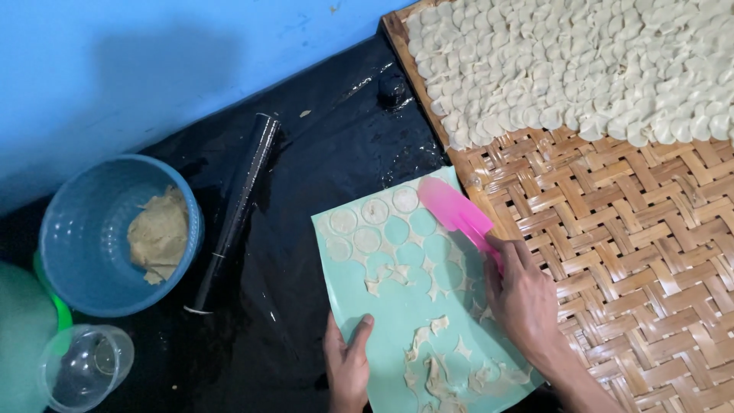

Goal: Shaping dough circles using a template and a spatula, then rolling new dough using a rolling pin on a production table.

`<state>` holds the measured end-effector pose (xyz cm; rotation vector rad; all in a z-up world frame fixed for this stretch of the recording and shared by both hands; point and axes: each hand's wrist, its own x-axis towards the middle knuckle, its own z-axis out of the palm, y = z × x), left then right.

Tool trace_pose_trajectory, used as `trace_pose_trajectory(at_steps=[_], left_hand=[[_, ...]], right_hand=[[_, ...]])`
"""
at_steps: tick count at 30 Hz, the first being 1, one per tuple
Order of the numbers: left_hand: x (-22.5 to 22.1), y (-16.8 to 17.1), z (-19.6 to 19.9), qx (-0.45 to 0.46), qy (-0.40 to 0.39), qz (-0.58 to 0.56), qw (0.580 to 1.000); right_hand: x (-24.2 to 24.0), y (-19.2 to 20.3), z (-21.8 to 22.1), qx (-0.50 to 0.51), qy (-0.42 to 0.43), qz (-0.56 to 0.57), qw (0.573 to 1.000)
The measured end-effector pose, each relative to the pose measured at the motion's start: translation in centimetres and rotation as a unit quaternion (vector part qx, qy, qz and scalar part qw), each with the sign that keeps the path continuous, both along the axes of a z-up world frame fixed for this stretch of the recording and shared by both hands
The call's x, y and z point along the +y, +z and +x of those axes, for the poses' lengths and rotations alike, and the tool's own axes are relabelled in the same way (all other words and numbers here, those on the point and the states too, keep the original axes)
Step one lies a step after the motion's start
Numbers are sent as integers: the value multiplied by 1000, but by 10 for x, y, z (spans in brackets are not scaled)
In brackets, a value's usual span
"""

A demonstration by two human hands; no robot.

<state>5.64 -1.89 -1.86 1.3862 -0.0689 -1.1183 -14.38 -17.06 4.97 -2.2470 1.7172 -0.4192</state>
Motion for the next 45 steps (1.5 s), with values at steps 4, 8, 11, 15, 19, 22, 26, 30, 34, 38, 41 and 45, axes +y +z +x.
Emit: trace_pose_trajectory(at_steps=[4,8,11,15,19,22,26,30,34,38,41,45], left_hand=[[1,-2,-2,-10,2,-2,1000],[0,6,-3,-6,1,-3,1000],[0,2,-2,-14,-5,-11,1000],[0,-2,-3,-4,1,-24,1000],[-5,9,-2,8,-4,39,999],[-3,7,-4,7,1,1,1000],[-2,10,-4,12,3,-1,1000],[-6,18,-4,53,25,26,998],[-4,9,-4,31,16,3,999],[-4,10,-4,28,21,46,998],[-2,-9,-1,-5,7,56,998],[-1,-17,2,-16,-2,40,999]], right_hand=[[-1,-2,-3,7,7,8,1000],[-5,-2,-8,-23,40,3,999],[-8,4,-5,-25,37,15,999],[-12,7,-6,-24,29,58,998],[-13,14,-3,-44,38,39,998],[-14,19,-1,-47,39,41,997],[-17,10,-6,-95,55,56,992],[-27,-11,-18,-164,37,106,980],[-32,-35,-28,-192,6,190,963],[-33,-26,-33,-250,-11,218,943],[-41,-8,-35,-247,-40,160,955],[-62,-3,-47,-146,-101,76,981]])
